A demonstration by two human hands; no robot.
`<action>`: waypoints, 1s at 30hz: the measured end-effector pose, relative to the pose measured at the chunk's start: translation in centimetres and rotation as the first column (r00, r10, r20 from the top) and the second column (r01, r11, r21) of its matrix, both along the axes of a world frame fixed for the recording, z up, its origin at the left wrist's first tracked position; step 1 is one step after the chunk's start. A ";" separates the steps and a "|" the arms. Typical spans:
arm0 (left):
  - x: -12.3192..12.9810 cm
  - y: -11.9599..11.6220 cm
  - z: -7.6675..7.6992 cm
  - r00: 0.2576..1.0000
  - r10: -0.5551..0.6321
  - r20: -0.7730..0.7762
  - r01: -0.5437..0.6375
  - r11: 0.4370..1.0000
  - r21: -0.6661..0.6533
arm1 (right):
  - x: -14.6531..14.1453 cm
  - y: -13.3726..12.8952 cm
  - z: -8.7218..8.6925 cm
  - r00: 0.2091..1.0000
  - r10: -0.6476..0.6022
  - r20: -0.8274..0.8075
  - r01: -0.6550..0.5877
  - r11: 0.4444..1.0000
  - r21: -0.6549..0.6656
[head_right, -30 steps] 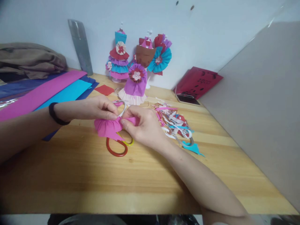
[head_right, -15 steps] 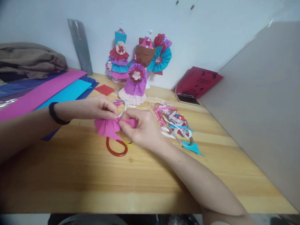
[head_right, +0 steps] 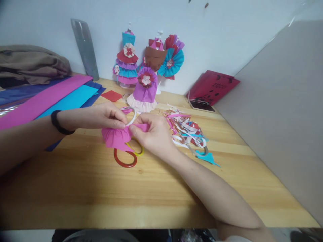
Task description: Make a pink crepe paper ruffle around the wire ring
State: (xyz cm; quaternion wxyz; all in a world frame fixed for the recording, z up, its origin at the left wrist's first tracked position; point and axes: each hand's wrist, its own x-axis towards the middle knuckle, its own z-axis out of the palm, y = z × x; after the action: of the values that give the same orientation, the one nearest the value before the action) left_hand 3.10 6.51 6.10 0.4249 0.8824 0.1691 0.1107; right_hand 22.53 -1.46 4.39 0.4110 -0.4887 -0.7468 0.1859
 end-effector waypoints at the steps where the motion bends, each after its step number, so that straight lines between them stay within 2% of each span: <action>1: 0.0 0.0 0.0 1.000 0.003 -0.005 -0.003 1.000 0.000 | 0.0 0.0 -0.1 1.000 -0.003 0.000 0.003 1.000 0.009; 5: 0.1 -0.1 -0.1 1.000 -0.010 -0.004 0.010 1.000 0.008 | -0.1 0.0 -0.2 1.000 -0.019 0.002 0.019 1.000 0.016; 10: 0.2 -0.1 -0.1 0.997 -0.073 0.004 0.073 0.997 0.024 | -0.1 0.2 -0.5 1.000 -0.003 -0.016 0.002 0.999 -0.054; 14: 0.1 -0.1 0.0 0.998 -0.059 -0.012 0.060 0.998 0.018 | 0.5 0.7 -0.6 1.000 0.008 -0.018 -0.009 0.997 -0.082; 19: -0.2 0.1 0.1 0.999 -0.049 -0.010 0.049 0.999 -0.023 | 0.9 0.9 0.2 0.996 0.085 -0.033 -0.087 0.994 -0.061; 25: -0.4 0.3 -0.1 0.998 -0.063 -0.017 0.062 0.998 -0.023 | 1.0 0.6 0.4 0.996 0.093 0.013 -0.093 0.995 0.035; 30: -0.2 0.3 -0.2 0.999 -0.041 0.015 0.041 0.999 -0.034 | 0.8 0.1 0.6 0.989 0.144 0.025 -0.145 0.989 0.040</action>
State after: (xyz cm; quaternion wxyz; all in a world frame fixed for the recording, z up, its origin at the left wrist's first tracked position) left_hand 2.91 6.77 5.94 0.4434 0.8774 0.1500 0.1051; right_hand 23.29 -1.35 4.95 0.3982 -0.4265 -0.7886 0.1941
